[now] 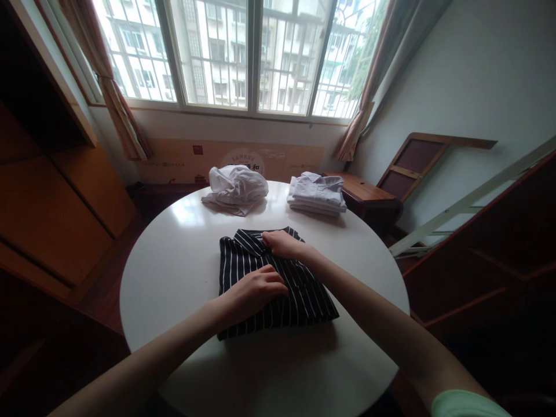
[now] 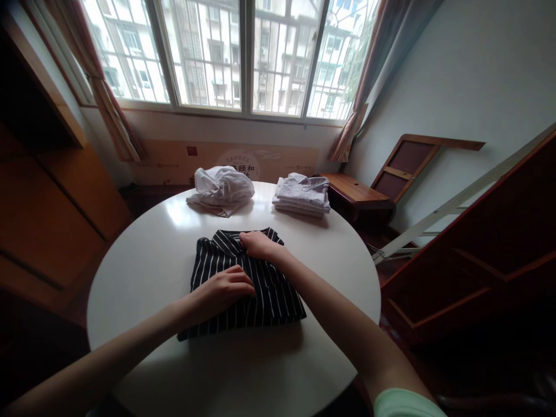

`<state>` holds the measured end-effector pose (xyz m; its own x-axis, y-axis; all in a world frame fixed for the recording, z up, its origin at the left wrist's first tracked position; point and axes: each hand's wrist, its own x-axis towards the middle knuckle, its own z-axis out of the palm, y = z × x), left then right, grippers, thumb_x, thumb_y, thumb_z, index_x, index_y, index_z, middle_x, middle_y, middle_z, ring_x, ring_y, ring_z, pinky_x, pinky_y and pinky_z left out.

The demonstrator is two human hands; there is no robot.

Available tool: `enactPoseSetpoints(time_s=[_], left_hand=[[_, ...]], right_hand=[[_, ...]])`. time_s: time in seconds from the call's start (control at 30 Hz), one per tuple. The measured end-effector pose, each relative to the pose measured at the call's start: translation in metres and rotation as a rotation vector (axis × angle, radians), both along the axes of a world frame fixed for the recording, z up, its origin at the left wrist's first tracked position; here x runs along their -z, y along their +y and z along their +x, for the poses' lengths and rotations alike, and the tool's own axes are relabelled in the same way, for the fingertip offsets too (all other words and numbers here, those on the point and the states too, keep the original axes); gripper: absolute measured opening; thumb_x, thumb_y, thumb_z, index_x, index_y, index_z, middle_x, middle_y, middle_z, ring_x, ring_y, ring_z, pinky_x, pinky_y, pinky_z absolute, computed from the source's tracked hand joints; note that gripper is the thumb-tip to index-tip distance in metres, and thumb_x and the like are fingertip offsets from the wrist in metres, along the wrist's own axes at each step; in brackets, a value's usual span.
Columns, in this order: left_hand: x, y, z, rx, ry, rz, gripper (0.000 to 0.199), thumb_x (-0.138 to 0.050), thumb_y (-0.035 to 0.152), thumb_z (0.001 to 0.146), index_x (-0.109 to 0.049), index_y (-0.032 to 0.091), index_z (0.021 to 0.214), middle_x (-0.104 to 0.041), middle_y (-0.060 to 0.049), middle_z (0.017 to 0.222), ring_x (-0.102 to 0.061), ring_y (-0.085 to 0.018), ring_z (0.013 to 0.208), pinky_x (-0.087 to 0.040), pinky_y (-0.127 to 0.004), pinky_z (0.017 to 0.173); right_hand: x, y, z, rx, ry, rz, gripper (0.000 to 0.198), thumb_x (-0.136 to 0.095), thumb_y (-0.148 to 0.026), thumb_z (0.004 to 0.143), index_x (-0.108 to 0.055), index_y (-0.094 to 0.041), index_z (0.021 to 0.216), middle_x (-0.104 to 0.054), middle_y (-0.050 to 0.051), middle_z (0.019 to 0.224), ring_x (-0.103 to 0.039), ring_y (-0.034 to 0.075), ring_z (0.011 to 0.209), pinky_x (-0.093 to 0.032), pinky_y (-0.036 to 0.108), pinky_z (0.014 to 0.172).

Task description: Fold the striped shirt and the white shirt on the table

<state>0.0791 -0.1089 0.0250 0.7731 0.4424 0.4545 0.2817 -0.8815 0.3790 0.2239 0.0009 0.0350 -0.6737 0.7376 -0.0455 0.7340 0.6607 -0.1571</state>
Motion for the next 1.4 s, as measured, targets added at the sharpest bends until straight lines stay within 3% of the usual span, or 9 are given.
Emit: enactPoseSetpoints(time_s=[0.4, 0.87, 1.0, 1.2, 1.4], left_hand=[[0.007, 0.000, 0.004, 0.009, 0.053, 0.300, 0.021, -0.039, 0.009, 0.087, -0.060, 0.013, 0.090, -0.062, -0.006, 0.086, -0.053, -0.015, 0.086, -0.050, -0.027, 0.077], [0.017, -0.007, 0.006, -0.094, 0.010, 0.352, 0.021, -0.039, 0.016, 0.089, -0.058, 0.015, 0.079, -0.058, -0.004, 0.077, -0.054, -0.013, 0.077, -0.049, -0.024, 0.062], [0.019, -0.009, 0.006, -0.140, 0.024, 0.397, 0.021, -0.041, 0.013, 0.087, -0.057, 0.015, 0.074, -0.057, -0.005, 0.083, -0.052, -0.013, 0.075, -0.047, -0.024, 0.060], [0.025, -0.014, 0.001, -0.075, 0.082, 0.311, 0.023, -0.037, 0.012, 0.088, -0.058, 0.014, 0.081, -0.058, -0.005, 0.078, -0.055, -0.013, 0.075, -0.049, -0.023, 0.063], [0.027, -0.014, 0.000, -0.042, 0.104, 0.321, 0.025, -0.035, 0.013, 0.089, -0.060, 0.015, 0.087, -0.059, -0.006, 0.078, -0.056, -0.013, 0.076, -0.050, -0.024, 0.065]], right_hand=[[-0.001, -0.001, -0.002, 0.008, -0.005, 0.016, 0.016, -0.049, -0.003, 0.065, -0.051, -0.016, 0.075, -0.053, 0.001, 0.067, -0.037, 0.010, 0.056, -0.024, 0.023, 0.051], [-0.002, -0.002, -0.003, 0.006, -0.013, 0.018, 0.017, -0.050, -0.003, 0.065, -0.052, -0.016, 0.076, -0.055, 0.002, 0.070, -0.040, 0.010, 0.058, -0.026, 0.022, 0.052], [-0.005, -0.004, -0.004, 0.036, -0.023, 0.000, 0.018, -0.049, -0.002, 0.066, -0.052, -0.016, 0.078, -0.057, 0.003, 0.073, -0.042, 0.011, 0.060, -0.027, 0.022, 0.053], [-0.008, -0.004, -0.005, 0.025, -0.059, 0.004, 0.021, -0.047, -0.004, 0.068, -0.051, -0.015, 0.085, -0.059, 0.005, 0.078, -0.046, 0.014, 0.066, -0.027, 0.023, 0.055], [-0.007, -0.002, -0.007, 0.036, -0.065, 0.014, 0.021, -0.046, -0.004, 0.069, -0.049, -0.016, 0.087, -0.059, 0.007, 0.082, -0.048, 0.014, 0.067, -0.028, 0.023, 0.055]])
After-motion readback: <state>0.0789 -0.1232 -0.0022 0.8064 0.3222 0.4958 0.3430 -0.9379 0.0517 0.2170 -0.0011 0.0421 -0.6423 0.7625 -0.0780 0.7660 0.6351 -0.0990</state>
